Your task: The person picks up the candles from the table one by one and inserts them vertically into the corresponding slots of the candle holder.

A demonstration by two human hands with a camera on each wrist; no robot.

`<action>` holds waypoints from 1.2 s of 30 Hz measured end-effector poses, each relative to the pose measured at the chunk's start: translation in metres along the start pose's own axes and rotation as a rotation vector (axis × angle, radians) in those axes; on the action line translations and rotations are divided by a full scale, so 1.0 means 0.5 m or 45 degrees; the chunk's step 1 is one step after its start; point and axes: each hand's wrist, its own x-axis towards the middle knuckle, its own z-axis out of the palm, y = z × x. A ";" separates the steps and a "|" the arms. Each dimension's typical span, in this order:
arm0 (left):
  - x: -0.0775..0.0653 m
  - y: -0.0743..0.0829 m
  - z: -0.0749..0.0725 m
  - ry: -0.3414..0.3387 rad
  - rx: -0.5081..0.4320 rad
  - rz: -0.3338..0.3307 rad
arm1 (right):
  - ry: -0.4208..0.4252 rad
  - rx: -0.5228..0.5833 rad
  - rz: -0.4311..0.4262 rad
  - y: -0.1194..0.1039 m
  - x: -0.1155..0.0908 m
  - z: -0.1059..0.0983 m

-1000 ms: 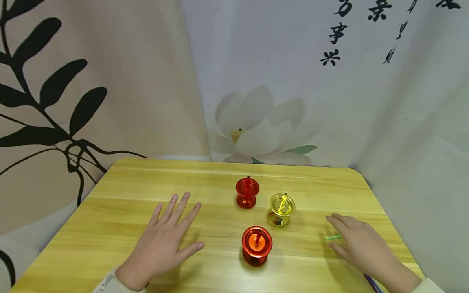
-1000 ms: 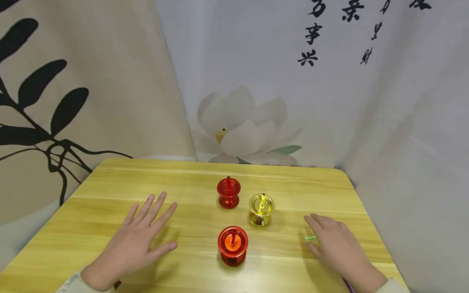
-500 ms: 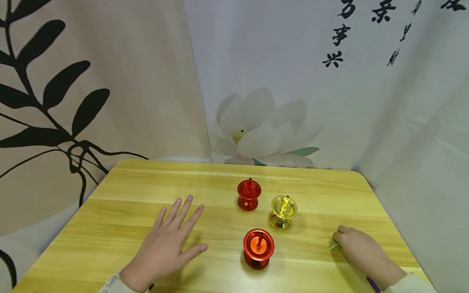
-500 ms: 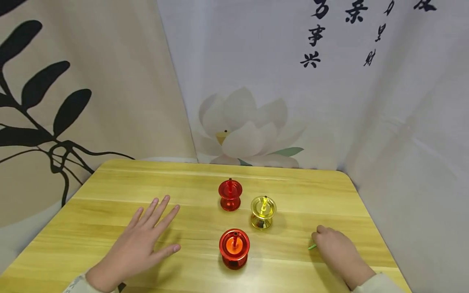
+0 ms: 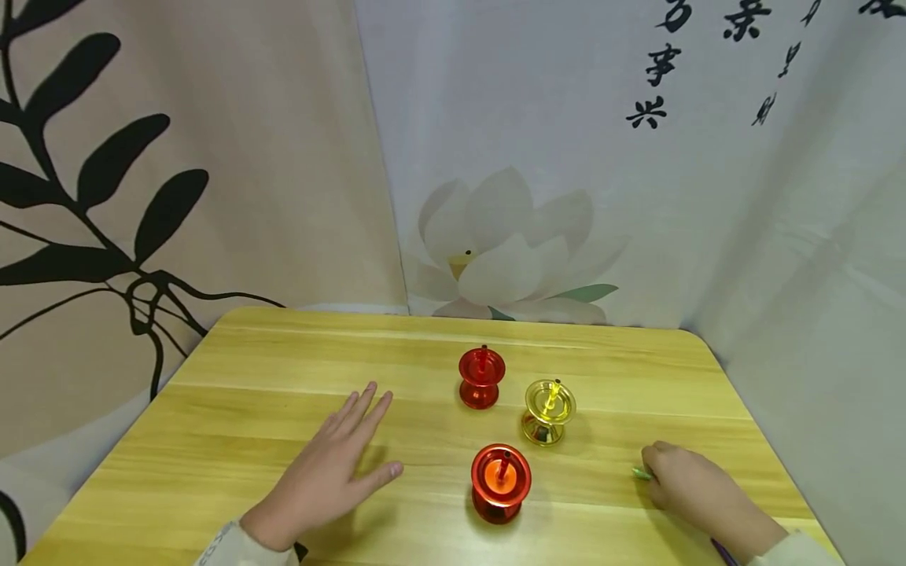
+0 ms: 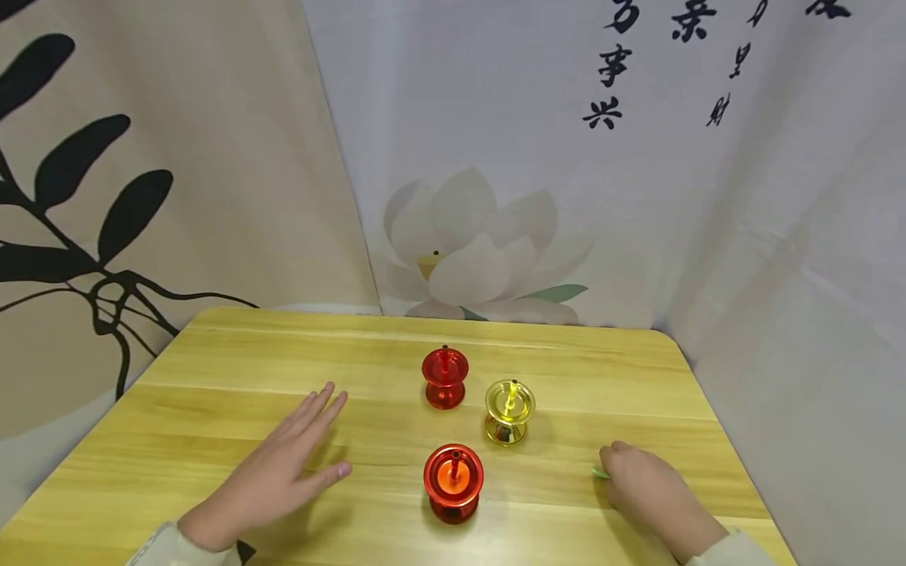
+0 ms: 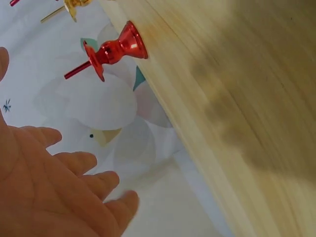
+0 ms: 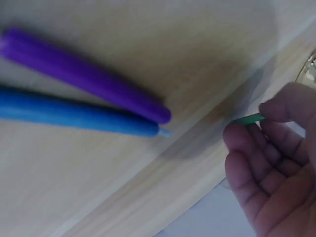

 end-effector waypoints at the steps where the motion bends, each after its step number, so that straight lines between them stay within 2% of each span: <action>1: 0.001 -0.001 0.002 -0.011 -0.037 -0.015 | 0.007 0.030 0.011 -0.001 -0.002 -0.001; 7: 0.004 -0.008 0.015 -0.055 -0.265 -0.074 | 0.097 0.185 0.027 -0.013 -0.005 -0.007; 12: 0.008 -0.014 0.029 -0.057 -0.363 -0.091 | 0.162 0.294 0.052 -0.026 -0.005 -0.018; 19: 0.026 -0.011 0.048 -0.034 -0.520 -0.159 | 0.181 0.447 0.105 -0.043 -0.006 -0.035; 22: 0.036 -0.009 0.052 -0.019 -0.545 -0.173 | 0.236 0.466 0.099 -0.050 0.001 -0.042; 28: 0.051 -0.007 0.044 0.022 -0.578 -0.176 | 0.385 0.481 0.019 -0.071 0.026 -0.054; 36: 0.081 -0.004 0.060 -0.020 -0.683 -0.276 | 0.554 0.526 -0.031 -0.101 0.038 -0.065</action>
